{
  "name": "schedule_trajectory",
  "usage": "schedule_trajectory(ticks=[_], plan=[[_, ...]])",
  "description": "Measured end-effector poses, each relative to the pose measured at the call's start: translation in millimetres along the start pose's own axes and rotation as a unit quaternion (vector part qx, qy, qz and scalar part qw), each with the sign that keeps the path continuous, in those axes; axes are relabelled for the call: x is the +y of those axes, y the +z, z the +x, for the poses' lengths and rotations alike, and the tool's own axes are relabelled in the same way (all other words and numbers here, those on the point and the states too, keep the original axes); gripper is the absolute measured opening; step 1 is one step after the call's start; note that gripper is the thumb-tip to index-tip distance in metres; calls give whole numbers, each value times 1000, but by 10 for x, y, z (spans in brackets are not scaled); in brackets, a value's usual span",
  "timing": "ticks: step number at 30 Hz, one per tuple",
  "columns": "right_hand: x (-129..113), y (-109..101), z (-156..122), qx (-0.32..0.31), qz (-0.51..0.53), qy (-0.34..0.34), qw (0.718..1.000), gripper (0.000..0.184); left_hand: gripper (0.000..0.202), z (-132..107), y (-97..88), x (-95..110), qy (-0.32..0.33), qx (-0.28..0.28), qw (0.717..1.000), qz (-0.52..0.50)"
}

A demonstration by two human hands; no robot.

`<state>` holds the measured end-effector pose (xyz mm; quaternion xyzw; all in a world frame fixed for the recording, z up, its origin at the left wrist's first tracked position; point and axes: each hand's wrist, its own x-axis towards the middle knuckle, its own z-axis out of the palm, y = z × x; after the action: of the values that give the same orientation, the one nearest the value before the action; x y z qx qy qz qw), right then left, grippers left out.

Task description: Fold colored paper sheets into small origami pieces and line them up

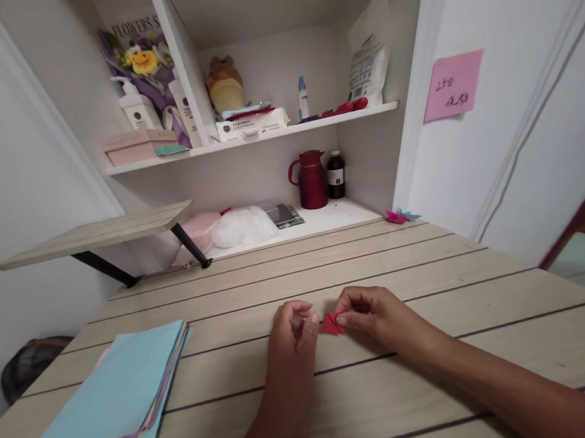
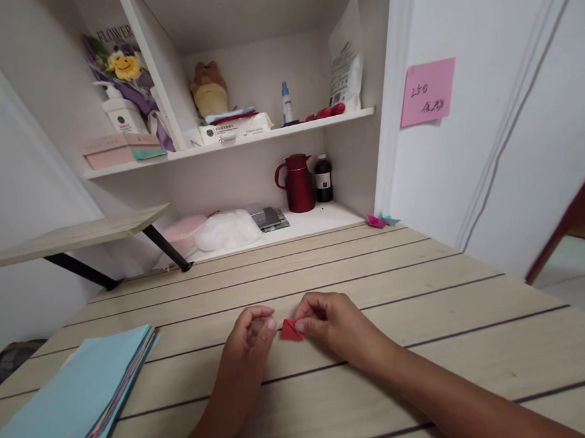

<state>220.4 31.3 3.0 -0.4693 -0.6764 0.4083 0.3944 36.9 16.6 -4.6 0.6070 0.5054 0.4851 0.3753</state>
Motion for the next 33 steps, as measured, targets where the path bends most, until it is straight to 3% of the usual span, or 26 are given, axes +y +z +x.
schedule_trajectory(ticks=[5,12,15,21,33], plan=[[66,28,35,-21,72,-4,997,12,18,-3,58,-12,85,13,995,59],[-31,90,-25,-33,86,-5,996,10,13,-2,49,13,139,24,986,85],[-59,91,-43,-23,40,-25,999,8,13,7,50,6,150,47,983,97],[-115,95,-98,53,-125,-154,979,17,12,1,26,33,132,64,982,119],[-189,128,-147,68,-271,-187,942,9,12,-57,54,59,155,28,968,196]])
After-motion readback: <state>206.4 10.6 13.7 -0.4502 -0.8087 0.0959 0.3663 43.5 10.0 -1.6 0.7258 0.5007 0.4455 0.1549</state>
